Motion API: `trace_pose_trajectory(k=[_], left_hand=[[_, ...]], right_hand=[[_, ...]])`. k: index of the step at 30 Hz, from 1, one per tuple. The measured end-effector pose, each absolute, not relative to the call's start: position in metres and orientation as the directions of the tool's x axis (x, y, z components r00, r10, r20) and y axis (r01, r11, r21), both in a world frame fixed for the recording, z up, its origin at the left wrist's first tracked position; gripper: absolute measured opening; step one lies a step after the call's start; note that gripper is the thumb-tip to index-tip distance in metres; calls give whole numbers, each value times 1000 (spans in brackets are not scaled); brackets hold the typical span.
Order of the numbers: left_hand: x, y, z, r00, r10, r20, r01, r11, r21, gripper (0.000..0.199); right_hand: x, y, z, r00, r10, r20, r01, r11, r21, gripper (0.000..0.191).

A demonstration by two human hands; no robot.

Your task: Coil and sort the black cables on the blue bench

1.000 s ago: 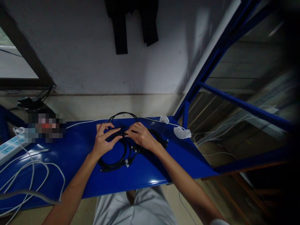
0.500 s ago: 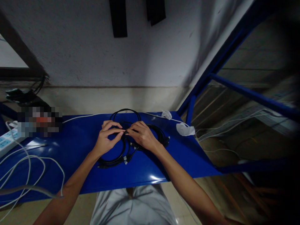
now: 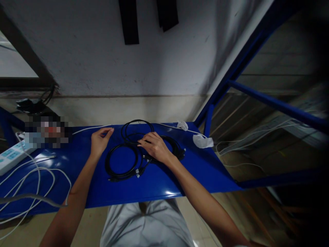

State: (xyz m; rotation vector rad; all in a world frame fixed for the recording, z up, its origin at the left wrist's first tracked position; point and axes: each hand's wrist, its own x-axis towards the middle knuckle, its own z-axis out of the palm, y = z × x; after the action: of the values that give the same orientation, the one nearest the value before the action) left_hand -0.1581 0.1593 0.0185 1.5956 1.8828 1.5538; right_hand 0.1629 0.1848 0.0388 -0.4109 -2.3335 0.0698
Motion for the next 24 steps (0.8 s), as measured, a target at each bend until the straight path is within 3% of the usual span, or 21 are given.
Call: trace_pose_trajectory(k=[3,8,13,18,20,21,22,23,24], left_hand=[[-170,166,10,-289,887,360,680,-75,730,29],[-167,173,1,-166,913,374,751,-128,648,28],[-167,157,13,-114,941,320,750,-130,648,36],[-151,84,59,-132,943,307,702,-130,700,31],[-125,40,83,77,980,185,538,-197,820,24],[-109,16,93,312,949,41,418,-175,891,25],[-90,-8,102,580,806,-116,310,-87,947,34],[-71,-31,108,789,569,-229,260,27,965,48],[-51,-53,113,854,453,-255,249,73,966,59]], right_hand=[[162,185,37,-669,308,677,262,949,-174,17],[161,185,35,-676,306,671,260,950,-172,17],[162,186,36,-658,302,690,274,949,-154,18],[164,188,35,-655,313,687,290,945,-153,16],[164,188,34,-661,310,683,286,946,-153,16],[163,188,34,-665,309,680,283,947,-154,17],[163,187,34,-666,308,679,279,948,-155,17],[162,186,34,-667,307,679,276,948,-157,17],[161,185,34,-665,306,681,274,949,-159,17]])
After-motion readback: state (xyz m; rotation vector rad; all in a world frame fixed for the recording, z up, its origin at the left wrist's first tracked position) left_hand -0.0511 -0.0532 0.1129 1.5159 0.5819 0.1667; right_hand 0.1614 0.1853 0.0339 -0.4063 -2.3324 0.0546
